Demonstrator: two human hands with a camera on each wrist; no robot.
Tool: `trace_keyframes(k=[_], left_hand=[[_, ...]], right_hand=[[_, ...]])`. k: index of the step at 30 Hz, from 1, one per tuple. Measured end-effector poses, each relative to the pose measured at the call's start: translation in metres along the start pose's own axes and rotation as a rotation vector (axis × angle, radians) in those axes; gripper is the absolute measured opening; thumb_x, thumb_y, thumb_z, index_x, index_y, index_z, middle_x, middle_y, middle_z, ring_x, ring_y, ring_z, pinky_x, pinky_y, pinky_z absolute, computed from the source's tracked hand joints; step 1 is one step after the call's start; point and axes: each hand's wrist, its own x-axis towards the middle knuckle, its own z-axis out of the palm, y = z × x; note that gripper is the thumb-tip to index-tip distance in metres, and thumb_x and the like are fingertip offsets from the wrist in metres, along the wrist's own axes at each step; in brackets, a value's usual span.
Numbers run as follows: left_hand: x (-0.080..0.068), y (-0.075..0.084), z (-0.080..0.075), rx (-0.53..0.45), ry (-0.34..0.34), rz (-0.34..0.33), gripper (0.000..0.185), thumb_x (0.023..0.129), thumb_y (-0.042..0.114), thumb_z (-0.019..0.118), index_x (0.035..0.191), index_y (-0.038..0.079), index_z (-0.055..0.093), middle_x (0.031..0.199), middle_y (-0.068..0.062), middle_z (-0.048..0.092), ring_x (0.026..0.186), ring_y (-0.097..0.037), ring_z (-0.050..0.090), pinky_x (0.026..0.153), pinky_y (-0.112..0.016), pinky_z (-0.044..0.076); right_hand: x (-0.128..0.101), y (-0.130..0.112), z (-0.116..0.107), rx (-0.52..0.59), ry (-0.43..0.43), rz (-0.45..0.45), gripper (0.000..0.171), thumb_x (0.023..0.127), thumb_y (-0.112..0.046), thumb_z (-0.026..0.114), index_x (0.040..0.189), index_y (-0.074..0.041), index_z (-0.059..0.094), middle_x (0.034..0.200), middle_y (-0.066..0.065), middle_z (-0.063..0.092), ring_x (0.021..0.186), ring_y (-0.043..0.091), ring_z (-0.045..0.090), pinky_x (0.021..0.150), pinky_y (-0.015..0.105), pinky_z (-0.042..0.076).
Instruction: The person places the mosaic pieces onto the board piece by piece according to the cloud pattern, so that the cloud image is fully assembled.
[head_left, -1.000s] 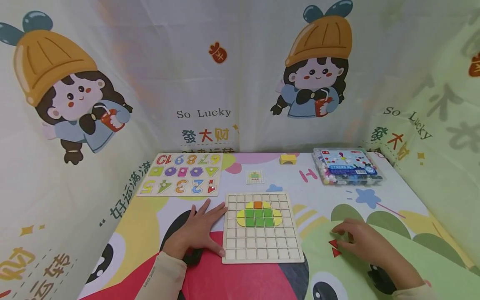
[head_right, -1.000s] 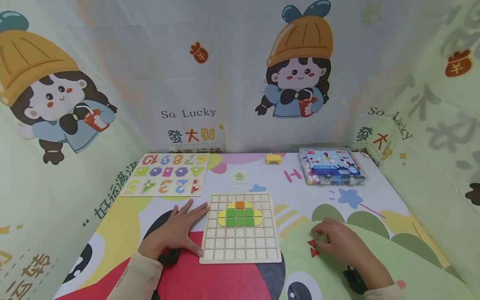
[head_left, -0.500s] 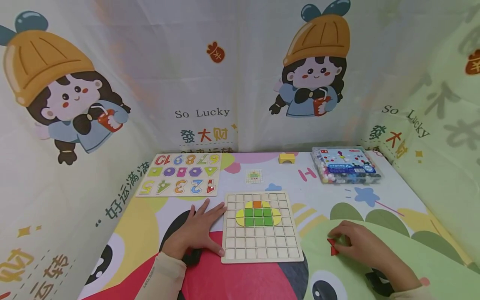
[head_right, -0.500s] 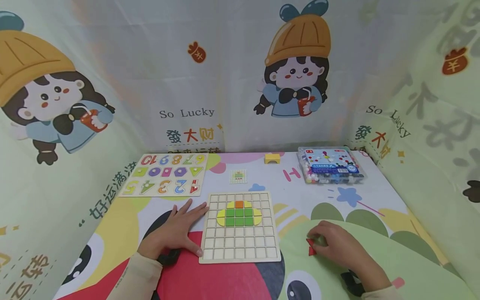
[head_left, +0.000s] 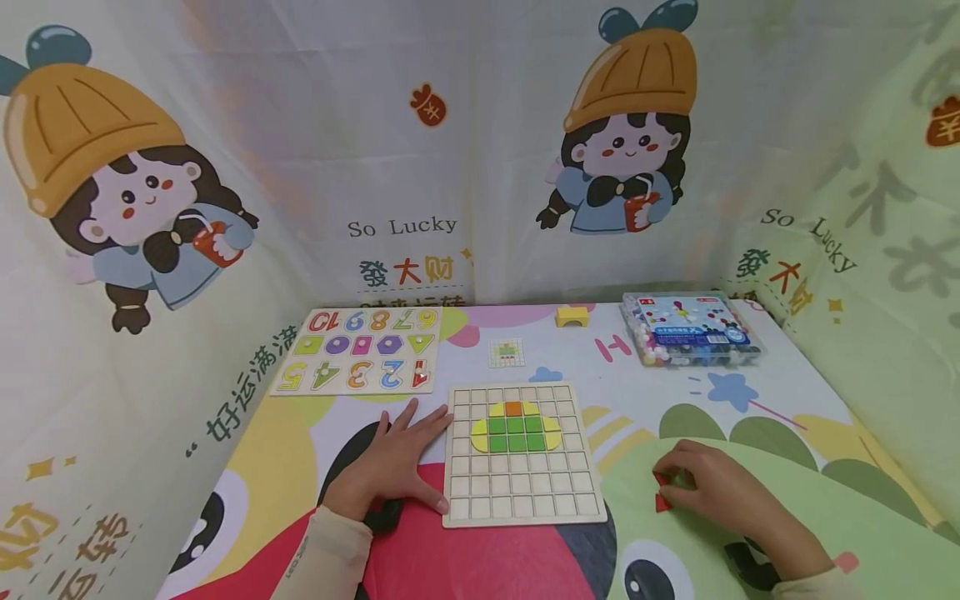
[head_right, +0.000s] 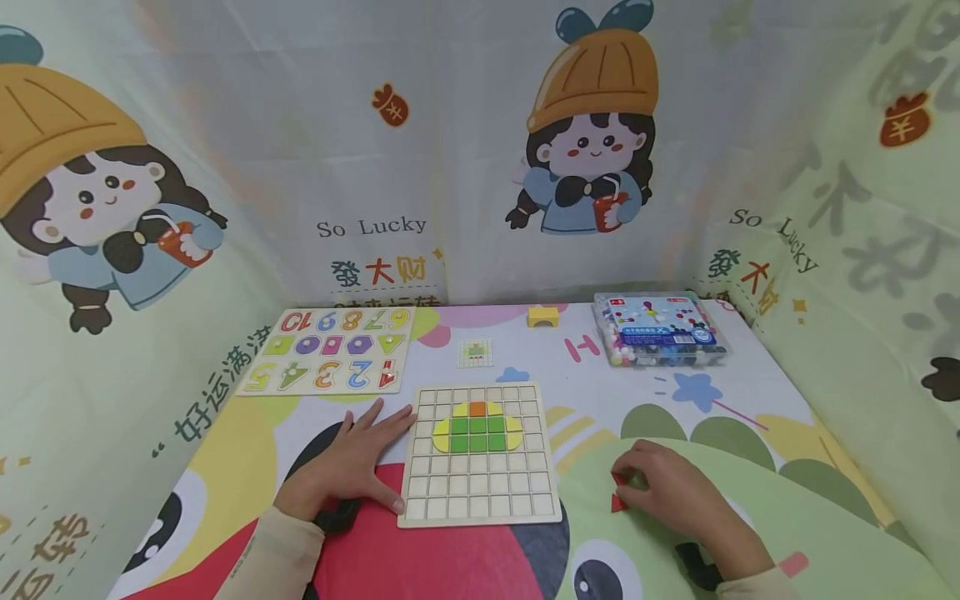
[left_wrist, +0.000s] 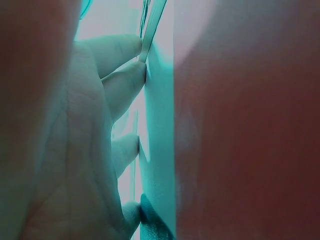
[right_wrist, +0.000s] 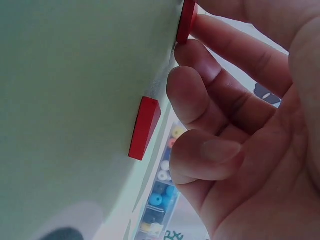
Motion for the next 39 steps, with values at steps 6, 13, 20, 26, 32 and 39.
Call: trace_keyframes(k=[6,13,20,26,32,39], left_hand=[[0.0,0.001,-0.001,0.005,-0.011,-0.009,0.13,0.057,0.071,0.093,0.167,0.031,0.035,0.176,0.007,0.028,0.166,-0.041,0.005,0.127,-0.077,0.0],[0.0,0.0,-0.001,-0.001,-0.001,-0.003,0.129,0.057,0.07,0.093,0.166,0.03,0.036,0.176,0.007,0.029,0.166,-0.042,0.006,0.126,-0.077,0.001],[-0.001,0.0,-0.001,0.001,0.002,-0.004,0.13,0.057,0.07,0.093,0.166,0.03,0.036,0.176,0.007,0.029,0.166,-0.041,0.005,0.126,-0.077,0.001],[-0.001,0.003,-0.003,-0.01,-0.003,-0.001,0.127,0.058,0.069,0.094,0.166,0.03,0.037,0.175,0.008,0.029,0.166,-0.041,0.005,0.126,-0.077,0.001],[-0.002,0.005,-0.005,-0.006,-0.005,-0.002,0.126,0.059,0.068,0.094,0.166,0.03,0.038,0.175,0.008,0.03,0.166,-0.041,0.006,0.127,-0.077,0.001],[-0.002,0.005,-0.005,-0.01,-0.003,0.0,0.127,0.059,0.067,0.094,0.165,0.03,0.038,0.175,0.008,0.03,0.166,-0.041,0.007,0.126,-0.077,0.001]], right_hand=[[0.001,0.001,-0.002,0.009,-0.022,0.014,0.018,0.086,-0.02,0.088,0.102,-0.021,0.079,0.095,-0.015,0.067,0.078,-0.007,0.051,0.065,0.024,0.05],[0.006,0.0,-0.003,0.01,-0.012,-0.017,0.019,0.085,-0.016,0.088,0.1,-0.023,0.078,0.095,-0.015,0.067,0.078,-0.006,0.053,0.065,0.024,0.05],[0.029,-0.014,-0.003,-0.014,-0.018,-0.063,0.02,0.088,-0.01,0.083,0.099,-0.025,0.078,0.093,-0.014,0.064,0.079,-0.004,0.054,0.065,0.023,0.05],[0.062,-0.039,-0.002,-0.051,-0.086,-0.098,0.015,0.091,-0.014,0.083,0.101,-0.024,0.079,0.095,-0.014,0.063,0.08,-0.002,0.054,0.067,0.023,0.051],[0.097,-0.067,0.013,-0.075,-0.144,-0.159,0.011,0.092,-0.018,0.082,0.102,-0.022,0.08,0.097,-0.012,0.064,0.085,0.005,0.059,0.075,0.027,0.056],[0.129,-0.098,0.03,-0.11,-0.18,-0.311,0.009,0.094,-0.021,0.081,0.102,-0.02,0.082,0.097,-0.008,0.065,0.084,0.007,0.06,0.074,0.026,0.056]])
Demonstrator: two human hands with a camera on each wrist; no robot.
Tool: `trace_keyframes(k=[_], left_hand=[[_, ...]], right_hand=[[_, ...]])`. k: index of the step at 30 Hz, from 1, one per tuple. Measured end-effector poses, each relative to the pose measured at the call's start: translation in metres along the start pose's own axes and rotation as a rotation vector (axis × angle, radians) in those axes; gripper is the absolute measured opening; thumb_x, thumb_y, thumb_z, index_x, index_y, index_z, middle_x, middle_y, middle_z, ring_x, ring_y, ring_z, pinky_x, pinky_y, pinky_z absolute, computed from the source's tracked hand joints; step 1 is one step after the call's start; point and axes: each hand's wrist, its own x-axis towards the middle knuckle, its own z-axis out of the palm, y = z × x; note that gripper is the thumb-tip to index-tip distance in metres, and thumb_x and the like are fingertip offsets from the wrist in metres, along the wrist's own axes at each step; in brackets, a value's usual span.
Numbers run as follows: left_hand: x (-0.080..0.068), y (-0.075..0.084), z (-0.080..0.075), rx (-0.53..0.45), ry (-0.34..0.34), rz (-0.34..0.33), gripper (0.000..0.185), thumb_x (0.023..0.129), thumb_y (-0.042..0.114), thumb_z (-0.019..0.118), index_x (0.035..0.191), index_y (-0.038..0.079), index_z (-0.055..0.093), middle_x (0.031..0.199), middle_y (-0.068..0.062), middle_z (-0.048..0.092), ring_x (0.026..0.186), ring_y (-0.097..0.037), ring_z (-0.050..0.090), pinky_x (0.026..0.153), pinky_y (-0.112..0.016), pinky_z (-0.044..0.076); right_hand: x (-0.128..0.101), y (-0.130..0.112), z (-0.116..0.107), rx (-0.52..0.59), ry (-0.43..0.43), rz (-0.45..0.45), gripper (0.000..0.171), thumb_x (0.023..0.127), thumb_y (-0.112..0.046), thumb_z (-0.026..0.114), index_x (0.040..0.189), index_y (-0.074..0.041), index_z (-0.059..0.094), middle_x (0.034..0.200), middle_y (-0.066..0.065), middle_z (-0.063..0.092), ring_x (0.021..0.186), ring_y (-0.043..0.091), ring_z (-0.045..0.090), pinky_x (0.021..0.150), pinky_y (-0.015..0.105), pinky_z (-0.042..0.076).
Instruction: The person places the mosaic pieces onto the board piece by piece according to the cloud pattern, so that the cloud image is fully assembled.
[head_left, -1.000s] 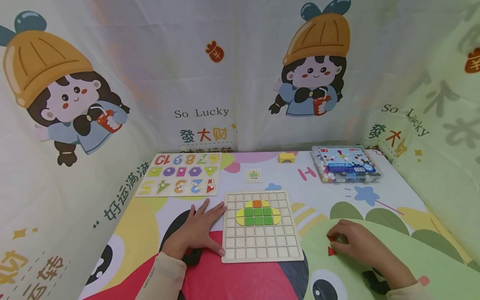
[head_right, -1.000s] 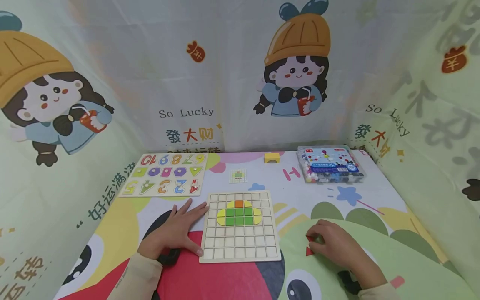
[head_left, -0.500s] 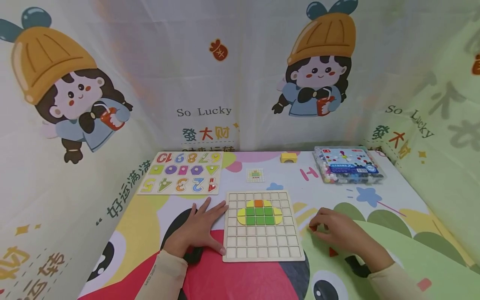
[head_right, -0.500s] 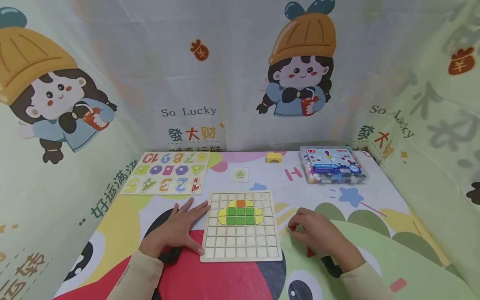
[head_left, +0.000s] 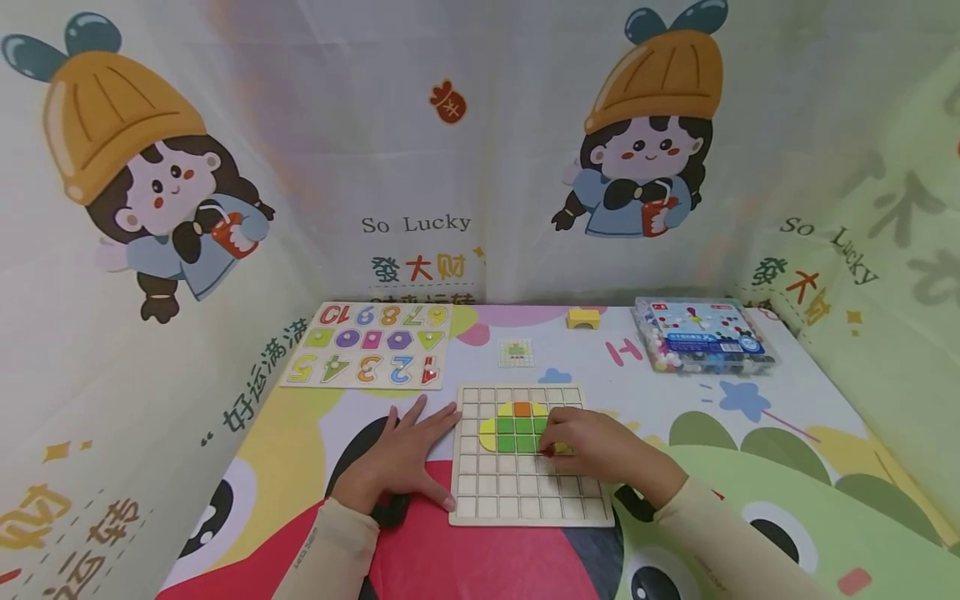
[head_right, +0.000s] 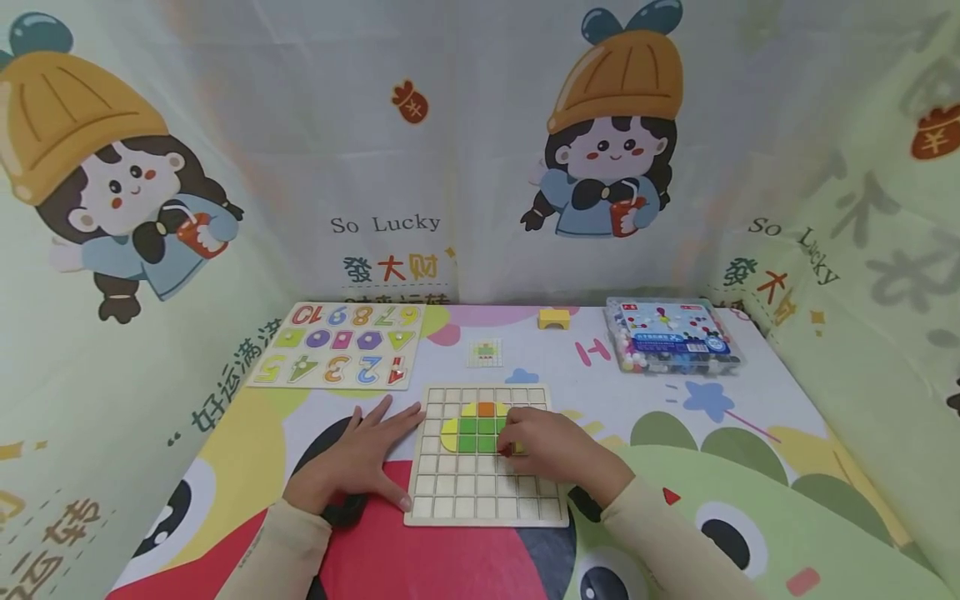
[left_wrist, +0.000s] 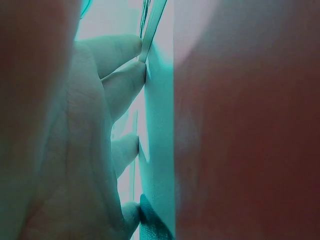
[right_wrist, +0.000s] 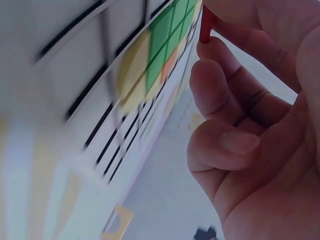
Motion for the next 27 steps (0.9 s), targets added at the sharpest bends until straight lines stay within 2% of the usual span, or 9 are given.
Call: trace_keyframes(k=[4,11,27], left_hand=[[0.0,-0.001,0.002,0.007,0.002,-0.009,0.127,0.058,0.068,0.094,0.165,0.031,0.038,0.175,0.008,0.031,0.166,-0.04,0.008,0.127,-0.077,0.002],[0.0,-0.002,0.003,0.019,-0.002,-0.019,0.127,0.059,0.069,0.093,0.166,0.033,0.036,0.175,0.009,0.03,0.166,-0.039,0.008,0.127,-0.076,0.002],[-0.001,0.001,0.001,0.021,-0.007,-0.027,0.127,0.059,0.067,0.094,0.166,0.034,0.034,0.176,0.009,0.029,0.166,-0.039,0.008,0.128,-0.075,0.002]], right_hand=[[0.018,-0.011,0.006,-0.005,-0.043,-0.033,0.008,0.094,-0.023,0.082,0.101,-0.022,0.082,0.096,-0.009,0.064,0.085,0.005,0.057,0.075,0.025,0.055],[0.036,-0.023,0.018,-0.008,-0.129,-0.033,0.011,0.095,-0.025,0.081,0.106,-0.026,0.083,0.1,-0.011,0.065,0.088,0.0,0.058,0.081,0.023,0.057],[0.043,-0.027,0.027,-0.021,-0.136,-0.059,0.013,0.096,-0.021,0.08,0.108,-0.025,0.083,0.102,-0.01,0.066,0.09,0.001,0.057,0.086,0.022,0.058]])
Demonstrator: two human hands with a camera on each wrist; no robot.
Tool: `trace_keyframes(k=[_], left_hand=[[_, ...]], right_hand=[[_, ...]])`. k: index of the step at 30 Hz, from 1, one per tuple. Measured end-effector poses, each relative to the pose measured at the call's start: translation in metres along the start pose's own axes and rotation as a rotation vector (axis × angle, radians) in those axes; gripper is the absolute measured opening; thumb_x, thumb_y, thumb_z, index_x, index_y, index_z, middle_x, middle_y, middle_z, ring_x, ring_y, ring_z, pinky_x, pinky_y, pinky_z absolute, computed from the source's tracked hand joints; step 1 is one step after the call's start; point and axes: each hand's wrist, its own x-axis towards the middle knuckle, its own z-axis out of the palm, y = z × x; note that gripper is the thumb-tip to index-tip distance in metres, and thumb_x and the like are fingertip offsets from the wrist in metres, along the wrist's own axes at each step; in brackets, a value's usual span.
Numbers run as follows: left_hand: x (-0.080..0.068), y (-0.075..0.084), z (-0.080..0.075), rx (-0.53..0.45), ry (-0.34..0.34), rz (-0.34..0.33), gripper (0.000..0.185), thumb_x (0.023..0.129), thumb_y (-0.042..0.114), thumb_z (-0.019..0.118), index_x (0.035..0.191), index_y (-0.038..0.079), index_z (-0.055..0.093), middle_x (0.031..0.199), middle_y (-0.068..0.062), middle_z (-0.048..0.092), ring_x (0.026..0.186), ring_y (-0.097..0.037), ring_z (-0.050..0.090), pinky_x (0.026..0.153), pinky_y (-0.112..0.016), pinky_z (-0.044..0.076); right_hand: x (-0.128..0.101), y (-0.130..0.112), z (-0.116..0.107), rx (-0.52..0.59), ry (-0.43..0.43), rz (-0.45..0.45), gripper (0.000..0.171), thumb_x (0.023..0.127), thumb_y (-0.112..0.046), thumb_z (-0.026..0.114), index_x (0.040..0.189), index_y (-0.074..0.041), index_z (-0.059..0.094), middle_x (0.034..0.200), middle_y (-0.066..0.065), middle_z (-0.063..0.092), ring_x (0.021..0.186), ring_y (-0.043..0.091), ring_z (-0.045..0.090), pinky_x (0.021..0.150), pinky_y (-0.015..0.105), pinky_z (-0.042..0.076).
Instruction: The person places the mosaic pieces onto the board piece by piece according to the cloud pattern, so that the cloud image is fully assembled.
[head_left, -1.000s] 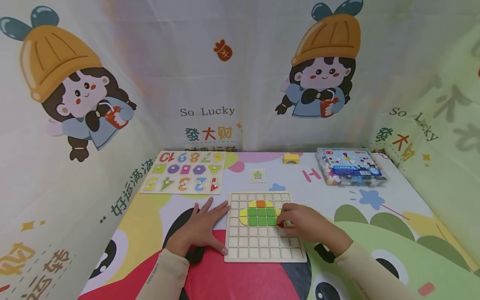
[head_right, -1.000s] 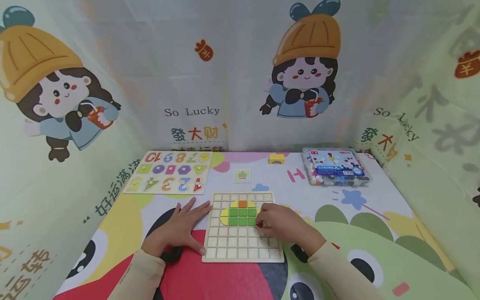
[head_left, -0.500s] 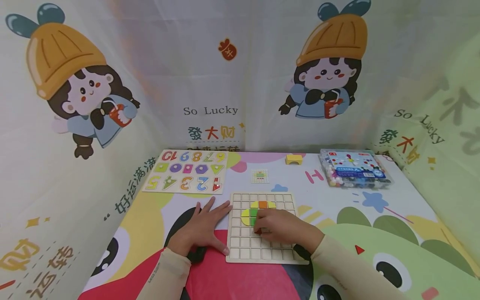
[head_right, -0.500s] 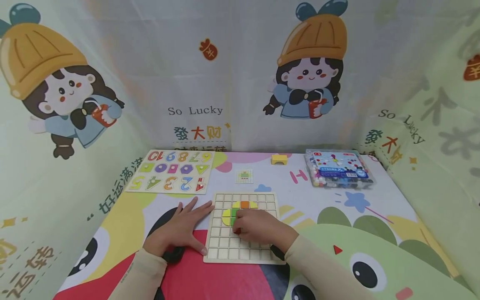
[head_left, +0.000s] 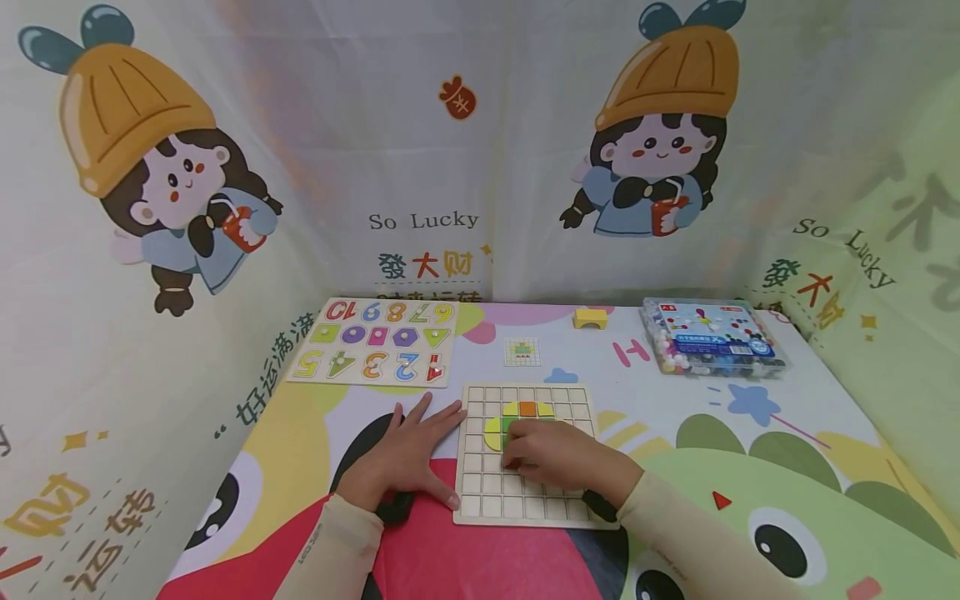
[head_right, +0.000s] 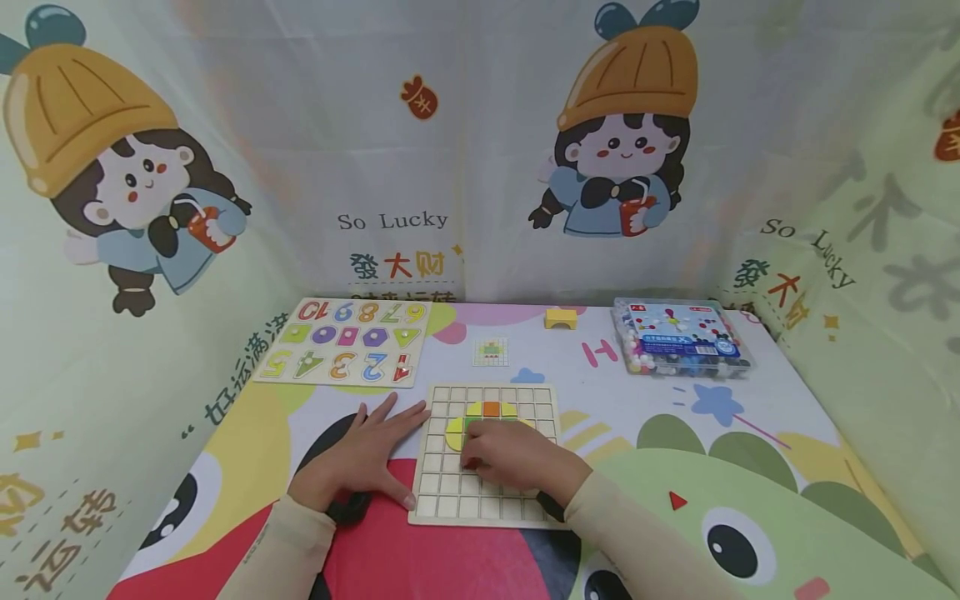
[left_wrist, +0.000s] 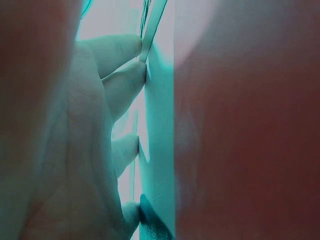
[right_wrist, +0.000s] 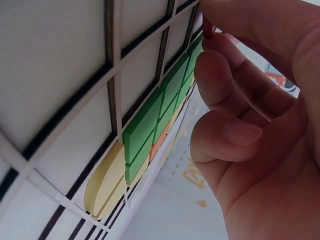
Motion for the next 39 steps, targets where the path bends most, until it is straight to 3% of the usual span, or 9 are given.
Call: trace_keyframes(k=[21,25,32,39], left_hand=[[0.0,-0.001,0.001,0.007,0.003,0.0,0.127,0.058,0.069,0.093,0.166,0.033,0.036,0.175,0.009,0.029,0.166,-0.039,0.008,0.128,-0.075,0.002],[0.001,-0.001,0.002,-0.01,0.006,0.004,0.127,0.058,0.067,0.094,0.166,0.032,0.036,0.175,0.009,0.03,0.166,-0.04,0.008,0.127,-0.076,0.002],[0.001,-0.001,0.001,-0.017,0.011,0.015,0.127,0.058,0.067,0.095,0.165,0.031,0.037,0.175,0.009,0.03,0.166,-0.04,0.007,0.127,-0.076,0.001],[0.001,-0.002,0.002,-0.012,0.011,0.017,0.128,0.058,0.069,0.094,0.166,0.031,0.037,0.175,0.009,0.029,0.166,-0.04,0.006,0.127,-0.076,0.0]], right_hand=[[-0.014,0.002,-0.003,0.036,0.01,0.057,0.018,0.097,-0.024,0.078,0.114,-0.029,0.08,0.112,-0.012,0.068,0.103,0.004,0.063,0.09,0.028,0.06],[-0.029,0.01,-0.008,0.04,0.04,0.087,0.021,0.096,-0.023,0.079,0.117,-0.025,0.079,0.115,-0.01,0.069,0.105,0.006,0.064,0.091,0.031,0.06],[-0.071,0.028,-0.022,0.085,0.112,0.173,0.021,0.096,-0.019,0.079,0.117,-0.017,0.079,0.11,-0.004,0.07,0.095,0.01,0.065,0.082,0.032,0.06],[-0.118,0.047,-0.025,0.102,0.18,0.259,0.021,0.096,-0.018,0.078,0.117,-0.017,0.078,0.105,-0.009,0.069,0.085,0.001,0.059,0.072,0.026,0.055]])
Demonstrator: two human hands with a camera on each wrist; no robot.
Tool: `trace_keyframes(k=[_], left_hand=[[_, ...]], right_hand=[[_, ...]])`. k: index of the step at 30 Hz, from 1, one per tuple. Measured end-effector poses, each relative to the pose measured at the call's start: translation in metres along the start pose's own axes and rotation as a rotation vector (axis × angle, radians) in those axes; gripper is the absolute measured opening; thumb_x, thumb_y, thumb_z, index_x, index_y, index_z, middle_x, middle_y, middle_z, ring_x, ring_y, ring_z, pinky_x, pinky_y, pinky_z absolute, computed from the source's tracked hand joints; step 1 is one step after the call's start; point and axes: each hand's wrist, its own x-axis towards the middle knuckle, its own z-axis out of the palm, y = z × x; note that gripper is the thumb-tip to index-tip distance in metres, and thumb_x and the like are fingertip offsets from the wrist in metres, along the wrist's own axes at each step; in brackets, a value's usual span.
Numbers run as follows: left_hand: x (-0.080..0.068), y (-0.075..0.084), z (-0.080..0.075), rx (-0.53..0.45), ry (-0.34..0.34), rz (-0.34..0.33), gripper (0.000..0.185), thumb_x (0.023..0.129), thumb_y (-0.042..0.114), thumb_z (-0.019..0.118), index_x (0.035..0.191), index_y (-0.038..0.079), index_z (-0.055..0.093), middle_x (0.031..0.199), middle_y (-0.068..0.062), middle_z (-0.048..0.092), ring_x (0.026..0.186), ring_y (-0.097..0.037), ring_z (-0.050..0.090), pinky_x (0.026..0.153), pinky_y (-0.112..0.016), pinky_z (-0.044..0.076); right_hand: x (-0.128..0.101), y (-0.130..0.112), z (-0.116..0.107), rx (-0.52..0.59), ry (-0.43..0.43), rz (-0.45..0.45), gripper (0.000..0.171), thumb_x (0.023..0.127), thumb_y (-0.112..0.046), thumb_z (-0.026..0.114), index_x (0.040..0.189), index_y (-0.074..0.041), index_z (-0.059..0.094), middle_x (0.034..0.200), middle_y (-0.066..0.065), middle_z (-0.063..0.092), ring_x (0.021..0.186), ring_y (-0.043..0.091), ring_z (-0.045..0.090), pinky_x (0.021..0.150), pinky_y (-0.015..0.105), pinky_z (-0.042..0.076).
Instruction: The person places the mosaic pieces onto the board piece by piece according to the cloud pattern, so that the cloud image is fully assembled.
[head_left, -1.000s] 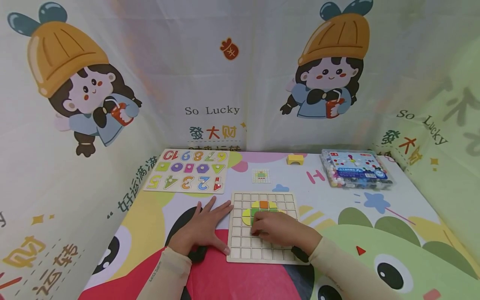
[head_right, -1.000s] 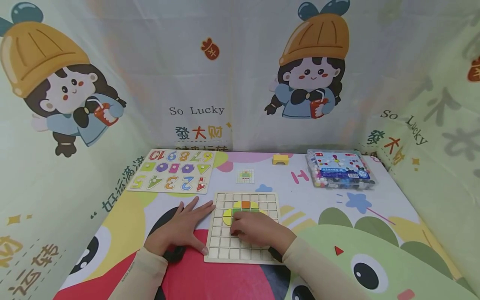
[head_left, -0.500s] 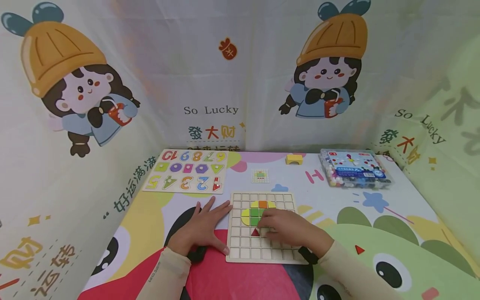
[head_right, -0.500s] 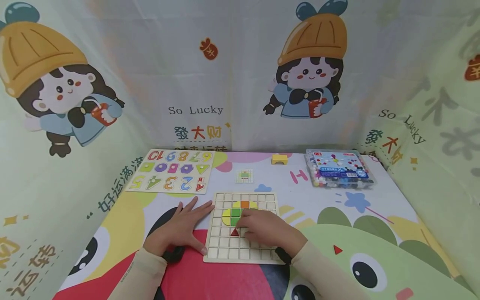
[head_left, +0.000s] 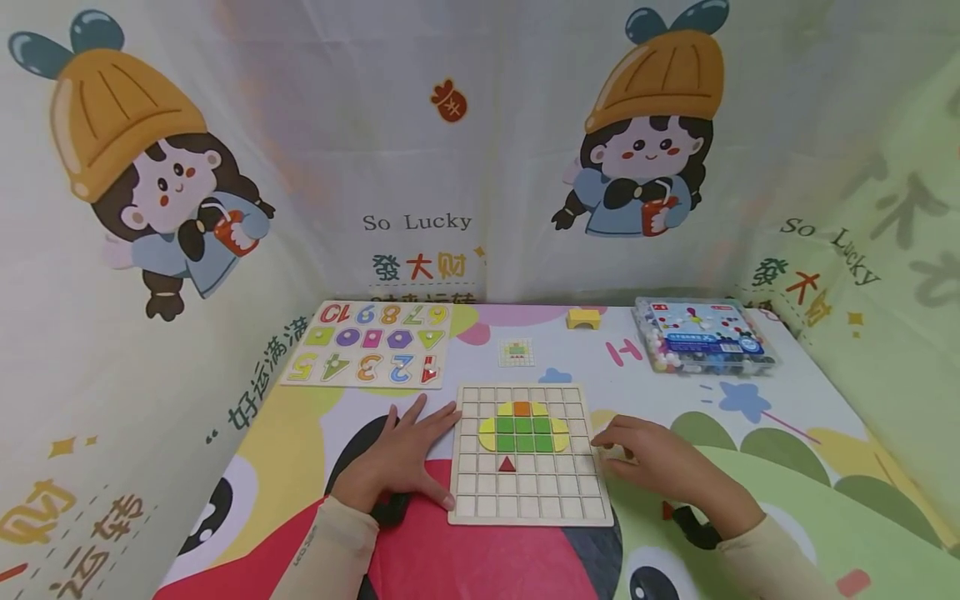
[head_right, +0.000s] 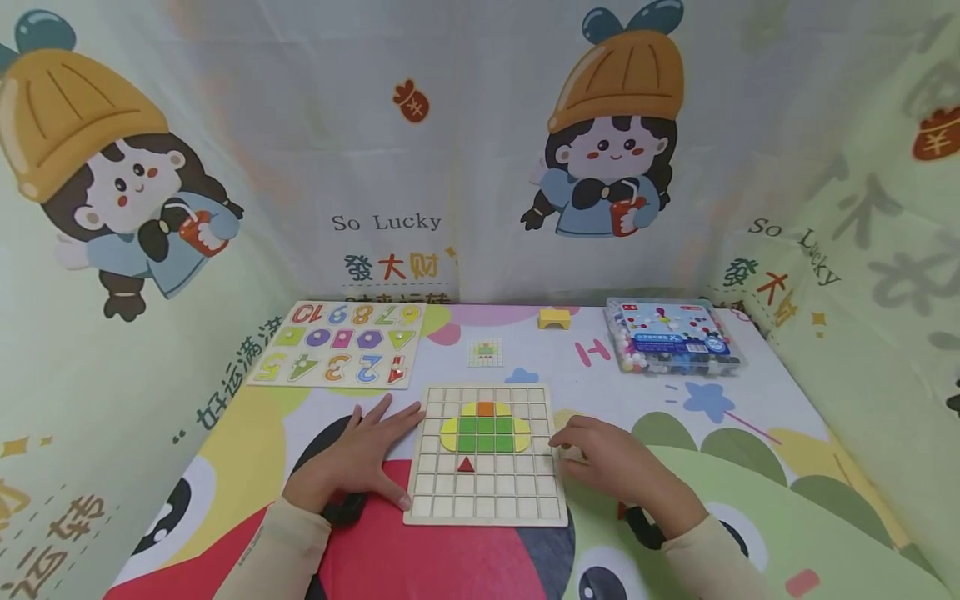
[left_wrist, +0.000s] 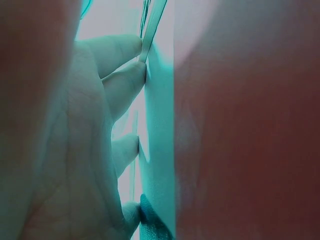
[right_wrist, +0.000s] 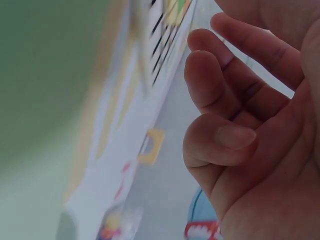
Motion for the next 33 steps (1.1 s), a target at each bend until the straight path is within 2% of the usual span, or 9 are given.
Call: trace_keyframes(k=[4,10,14,24,28,33], left_hand=[[0.0,-0.001,0.001,0.006,-0.002,-0.002,0.129,0.057,0.07,0.093,0.166,0.031,0.037,0.176,0.009,0.029,0.166,-0.04,0.005,0.127,-0.076,0.0],[0.0,-0.002,0.0,0.007,-0.013,-0.002,0.129,0.058,0.071,0.093,0.166,0.031,0.036,0.176,0.009,0.027,0.166,-0.04,0.004,0.127,-0.075,-0.002],[0.0,-0.002,-0.001,0.011,-0.012,-0.004,0.128,0.058,0.071,0.093,0.166,0.031,0.036,0.176,0.009,0.028,0.166,-0.04,0.004,0.127,-0.075,-0.001],[0.0,-0.004,-0.003,0.006,-0.004,0.0,0.129,0.058,0.069,0.093,0.166,0.03,0.035,0.176,0.007,0.028,0.166,-0.041,0.005,0.127,-0.076,0.0],[0.001,-0.003,-0.002,0.007,-0.007,-0.006,0.129,0.058,0.069,0.094,0.166,0.03,0.035,0.176,0.006,0.029,0.166,-0.041,0.005,0.127,-0.076,0.0],[0.002,-0.001,-0.001,0.011,-0.012,-0.022,0.13,0.056,0.067,0.095,0.166,0.033,0.035,0.175,0.008,0.029,0.166,-0.038,0.005,0.128,-0.075,0.001]], right_hand=[[-0.023,0.013,-0.004,0.018,0.039,0.01,0.02,0.096,-0.016,0.077,0.117,-0.016,0.078,0.102,-0.012,0.068,0.086,-0.001,0.059,0.07,0.026,0.054],[-0.053,0.029,-0.003,0.025,0.031,0.088,0.02,0.095,-0.02,0.079,0.115,-0.016,0.078,0.1,-0.013,0.068,0.082,-0.003,0.056,0.067,0.026,0.052],[-0.068,0.035,-0.001,0.028,0.034,0.102,0.02,0.093,-0.021,0.081,0.112,-0.016,0.078,0.098,-0.015,0.067,0.083,-0.005,0.058,0.068,0.026,0.054],[-0.086,0.04,0.006,0.08,0.035,0.063,0.023,0.088,-0.021,0.086,0.109,-0.019,0.078,0.092,-0.022,0.062,0.081,-0.008,0.052,0.066,0.024,0.05],[-0.089,0.041,0.01,0.091,0.062,0.004,0.027,0.084,-0.018,0.089,0.109,-0.018,0.079,0.091,-0.022,0.061,0.08,-0.008,0.052,0.065,0.023,0.05],[-0.091,0.042,0.014,0.107,0.068,-0.032,0.028,0.084,-0.018,0.089,0.11,-0.015,0.079,0.092,-0.02,0.062,0.081,-0.008,0.054,0.065,0.022,0.051]])
